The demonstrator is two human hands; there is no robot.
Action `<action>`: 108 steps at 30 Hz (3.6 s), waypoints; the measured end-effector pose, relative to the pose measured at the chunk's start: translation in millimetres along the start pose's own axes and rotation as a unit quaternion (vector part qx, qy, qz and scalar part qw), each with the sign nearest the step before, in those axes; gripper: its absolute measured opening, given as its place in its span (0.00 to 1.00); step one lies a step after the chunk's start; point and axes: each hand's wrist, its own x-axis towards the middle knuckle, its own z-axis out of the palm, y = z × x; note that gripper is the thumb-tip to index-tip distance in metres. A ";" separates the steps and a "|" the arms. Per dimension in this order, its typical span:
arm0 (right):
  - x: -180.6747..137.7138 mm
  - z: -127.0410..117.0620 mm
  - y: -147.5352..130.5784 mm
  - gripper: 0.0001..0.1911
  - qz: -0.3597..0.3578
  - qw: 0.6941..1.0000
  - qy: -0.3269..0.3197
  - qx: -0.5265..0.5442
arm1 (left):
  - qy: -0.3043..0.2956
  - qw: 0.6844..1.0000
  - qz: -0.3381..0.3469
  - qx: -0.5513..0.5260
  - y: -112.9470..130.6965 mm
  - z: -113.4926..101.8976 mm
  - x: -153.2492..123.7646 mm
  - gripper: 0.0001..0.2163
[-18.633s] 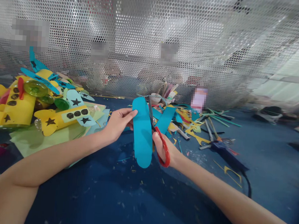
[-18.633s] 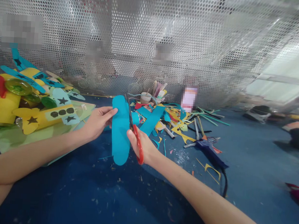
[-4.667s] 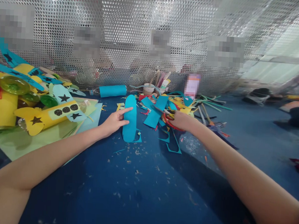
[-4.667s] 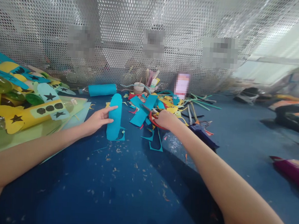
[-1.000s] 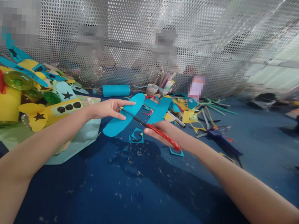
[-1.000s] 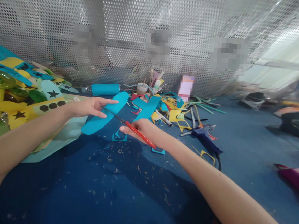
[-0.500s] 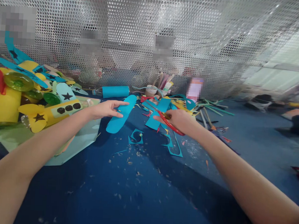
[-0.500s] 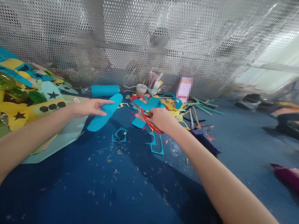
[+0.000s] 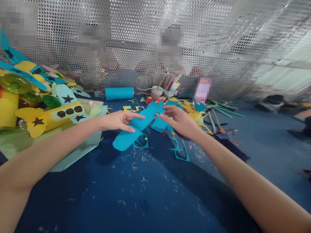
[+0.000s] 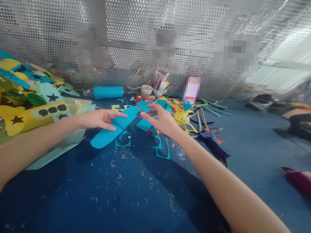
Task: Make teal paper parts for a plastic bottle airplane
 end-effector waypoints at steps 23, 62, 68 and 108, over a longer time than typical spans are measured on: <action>-22.8 51.4 -14.0 0.12 0.009 0.975 -0.142 0.170 | 0.227 0.894 -0.056 0.382 -32.9 -32.8 1.5 0.19; -15.6 40.6 0.0 0.17 -0.054 0.930 0.056 -0.360 | 0.331 0.823 0.086 0.453 -23.9 17.6 7.5 0.10; -30.6 35.5 -21.1 0.16 -0.275 0.923 0.117 -0.244 | 0.228 0.973 -0.043 -0.010 -13.5 34.0 13.0 0.16; -27.0 55.9 -16.4 0.15 -0.036 0.983 0.101 0.149 | 0.133 0.949 -0.042 -0.284 -26.2 45.3 12.8 0.27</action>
